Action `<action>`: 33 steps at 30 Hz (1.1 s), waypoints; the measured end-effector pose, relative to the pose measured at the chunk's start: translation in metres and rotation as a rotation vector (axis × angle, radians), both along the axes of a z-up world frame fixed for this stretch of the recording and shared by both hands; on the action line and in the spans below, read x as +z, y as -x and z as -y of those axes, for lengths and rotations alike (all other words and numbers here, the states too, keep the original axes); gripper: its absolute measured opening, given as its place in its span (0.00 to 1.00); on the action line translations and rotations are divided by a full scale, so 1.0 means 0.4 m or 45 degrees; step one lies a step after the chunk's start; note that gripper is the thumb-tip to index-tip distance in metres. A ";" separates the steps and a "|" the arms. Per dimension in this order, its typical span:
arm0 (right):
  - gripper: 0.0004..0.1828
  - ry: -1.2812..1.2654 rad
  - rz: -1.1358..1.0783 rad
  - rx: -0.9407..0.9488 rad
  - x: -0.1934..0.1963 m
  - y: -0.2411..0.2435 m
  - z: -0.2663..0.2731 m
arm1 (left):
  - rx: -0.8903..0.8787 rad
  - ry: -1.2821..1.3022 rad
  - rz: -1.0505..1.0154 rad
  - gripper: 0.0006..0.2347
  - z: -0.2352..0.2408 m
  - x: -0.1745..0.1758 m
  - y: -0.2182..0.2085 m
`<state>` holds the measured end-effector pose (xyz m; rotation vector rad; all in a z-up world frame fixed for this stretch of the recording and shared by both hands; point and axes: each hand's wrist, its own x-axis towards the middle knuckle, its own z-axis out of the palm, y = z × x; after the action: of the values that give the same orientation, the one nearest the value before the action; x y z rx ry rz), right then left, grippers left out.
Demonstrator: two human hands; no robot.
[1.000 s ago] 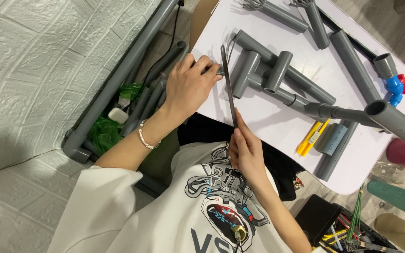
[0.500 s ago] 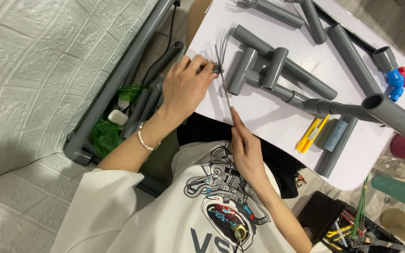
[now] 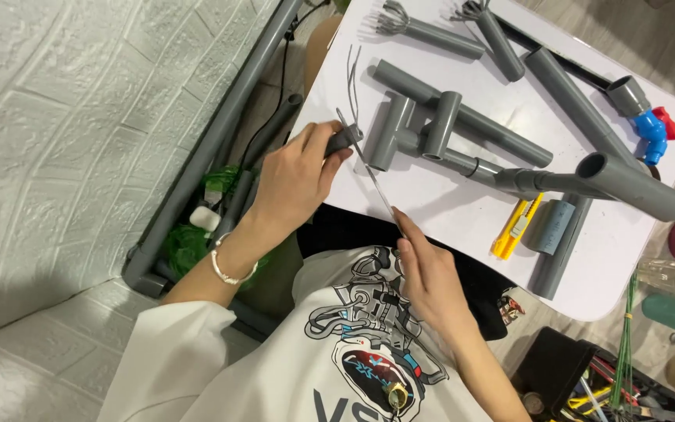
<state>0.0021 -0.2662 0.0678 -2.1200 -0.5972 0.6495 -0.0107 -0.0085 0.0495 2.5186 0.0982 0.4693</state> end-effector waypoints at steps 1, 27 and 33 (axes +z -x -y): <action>0.26 -0.007 0.007 -0.006 0.003 -0.004 0.014 | -0.006 -0.007 0.007 0.11 0.003 0.008 0.001; 0.24 0.393 0.506 0.055 -0.063 -0.085 0.077 | -0.111 0.083 -0.057 0.12 0.101 0.031 -0.026; 0.26 0.297 0.461 -0.002 -0.049 -0.093 0.079 | -0.256 0.217 -0.208 0.13 0.173 0.048 -0.034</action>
<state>0.0392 -0.2976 0.0482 -2.4815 -0.7439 0.3466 0.0028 -0.0776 0.0686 2.3641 -0.0509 0.1668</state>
